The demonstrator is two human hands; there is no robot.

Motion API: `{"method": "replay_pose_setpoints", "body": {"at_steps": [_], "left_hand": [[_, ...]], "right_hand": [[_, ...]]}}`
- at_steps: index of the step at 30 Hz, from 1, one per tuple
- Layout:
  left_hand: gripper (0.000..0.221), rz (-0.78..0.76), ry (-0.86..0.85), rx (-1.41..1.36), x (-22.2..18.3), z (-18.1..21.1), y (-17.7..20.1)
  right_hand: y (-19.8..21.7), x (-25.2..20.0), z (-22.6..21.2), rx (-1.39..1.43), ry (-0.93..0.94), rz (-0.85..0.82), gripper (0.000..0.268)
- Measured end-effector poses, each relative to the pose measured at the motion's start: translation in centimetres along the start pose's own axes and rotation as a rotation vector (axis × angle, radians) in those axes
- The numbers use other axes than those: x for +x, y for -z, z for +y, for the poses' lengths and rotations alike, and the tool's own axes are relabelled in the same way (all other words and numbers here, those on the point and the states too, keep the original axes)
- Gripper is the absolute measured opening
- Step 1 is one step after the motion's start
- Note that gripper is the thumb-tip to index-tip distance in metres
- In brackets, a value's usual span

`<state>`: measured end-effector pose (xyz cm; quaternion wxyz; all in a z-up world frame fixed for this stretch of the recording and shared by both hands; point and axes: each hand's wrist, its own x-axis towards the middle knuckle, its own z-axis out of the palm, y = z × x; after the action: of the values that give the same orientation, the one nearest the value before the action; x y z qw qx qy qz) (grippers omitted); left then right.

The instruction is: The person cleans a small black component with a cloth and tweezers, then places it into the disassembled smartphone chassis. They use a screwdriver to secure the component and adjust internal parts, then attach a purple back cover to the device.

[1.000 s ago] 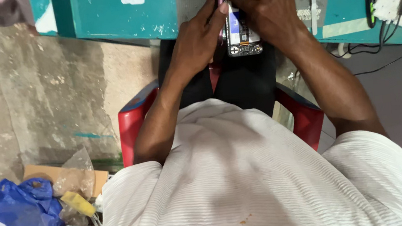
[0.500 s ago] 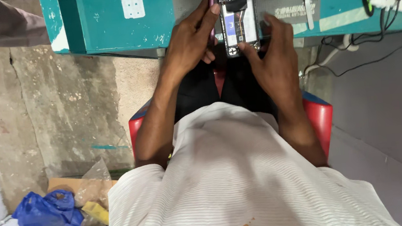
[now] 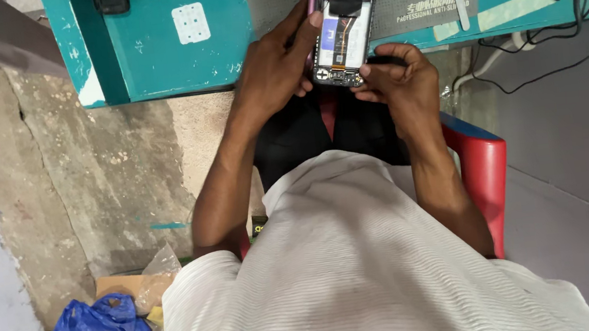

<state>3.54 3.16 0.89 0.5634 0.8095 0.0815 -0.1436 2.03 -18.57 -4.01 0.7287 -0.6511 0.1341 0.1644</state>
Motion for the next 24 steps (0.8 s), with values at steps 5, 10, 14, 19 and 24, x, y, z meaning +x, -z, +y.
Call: {"method": "replay_pose_setpoints", "body": {"at_steps": [5,10,14,19,24], "left_hand": [[0.077,-0.064,0.0,0.055,0.5,0.4,1.1],[0.071,-0.083,-0.011,0.091,0.9,1.1,2.1],[0.068,-0.077,-0.036,0.117,1.4,1.4,3.0],[0.067,-0.079,-0.066,0.14,2.4,1.4,3.9],[0.065,-0.077,-0.082,0.241,3.6,1.5,4.6]], "right_hand": [[-0.4,-0.3,-0.5,0.031,-0.061,0.001,0.037],[-1.7,-0.9,-0.1,0.126,-0.081,0.048,0.029],[-3.2,-1.3,0.6,0.256,-0.081,0.041,0.028],[-4.7,-1.8,1.1,0.344,0.005,0.072,0.028],[-5.1,-1.5,1.5,0.457,0.026,0.113,0.025]]}}
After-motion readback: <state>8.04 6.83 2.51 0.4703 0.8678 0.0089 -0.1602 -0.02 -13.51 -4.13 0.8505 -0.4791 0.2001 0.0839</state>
